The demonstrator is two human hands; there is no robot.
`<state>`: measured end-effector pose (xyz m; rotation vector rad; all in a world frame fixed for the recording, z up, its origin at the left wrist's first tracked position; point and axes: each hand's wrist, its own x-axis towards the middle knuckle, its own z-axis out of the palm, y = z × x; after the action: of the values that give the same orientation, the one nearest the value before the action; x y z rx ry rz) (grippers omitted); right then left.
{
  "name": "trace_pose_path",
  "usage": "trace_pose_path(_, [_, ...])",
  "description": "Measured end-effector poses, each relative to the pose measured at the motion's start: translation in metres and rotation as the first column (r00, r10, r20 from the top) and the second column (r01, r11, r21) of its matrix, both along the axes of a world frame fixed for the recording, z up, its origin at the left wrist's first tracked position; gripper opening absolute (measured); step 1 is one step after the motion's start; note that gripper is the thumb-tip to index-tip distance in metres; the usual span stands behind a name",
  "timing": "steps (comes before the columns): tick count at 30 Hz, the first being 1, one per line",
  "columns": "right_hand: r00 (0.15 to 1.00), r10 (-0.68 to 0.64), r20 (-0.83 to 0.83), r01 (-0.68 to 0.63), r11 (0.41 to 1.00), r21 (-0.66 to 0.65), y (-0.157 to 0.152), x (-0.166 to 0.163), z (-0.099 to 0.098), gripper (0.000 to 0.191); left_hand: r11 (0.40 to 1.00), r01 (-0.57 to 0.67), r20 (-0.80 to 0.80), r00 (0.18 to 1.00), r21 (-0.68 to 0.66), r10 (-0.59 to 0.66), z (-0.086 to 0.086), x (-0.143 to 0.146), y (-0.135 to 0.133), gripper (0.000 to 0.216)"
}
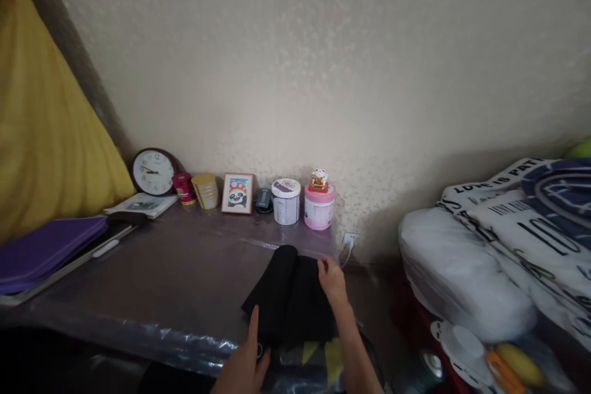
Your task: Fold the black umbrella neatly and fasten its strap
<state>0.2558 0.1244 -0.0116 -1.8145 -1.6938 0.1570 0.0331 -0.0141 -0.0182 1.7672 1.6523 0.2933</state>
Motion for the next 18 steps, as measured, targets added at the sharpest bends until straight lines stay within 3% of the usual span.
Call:
trace_pose_path(6, [0.976, -0.006, -0.218, -0.013, 0.996, -0.088, -0.041, 0.005, -0.009, 0.029, 0.999, -0.025, 0.002, 1.0, 0.036, 0.025, 0.001, 0.0, -0.001, 0.068])
trace_pose_path(10, [0.954, 0.017, -0.3, -0.035, 0.998, -0.055, -0.055, -0.004, -0.01, 0.031, 0.999, -0.02, 0.018, 1.0, 0.041, 0.019, 0.003, 0.0, -0.002, 0.067])
trace_pose_path(18, [0.896, 0.127, -0.426, -0.146, 0.989, -0.011, -0.064, -0.031, 0.015, 0.032, 1.0, -0.002, 0.019, 1.0, 0.031, 0.002, 0.006, -0.001, -0.002, 0.069])
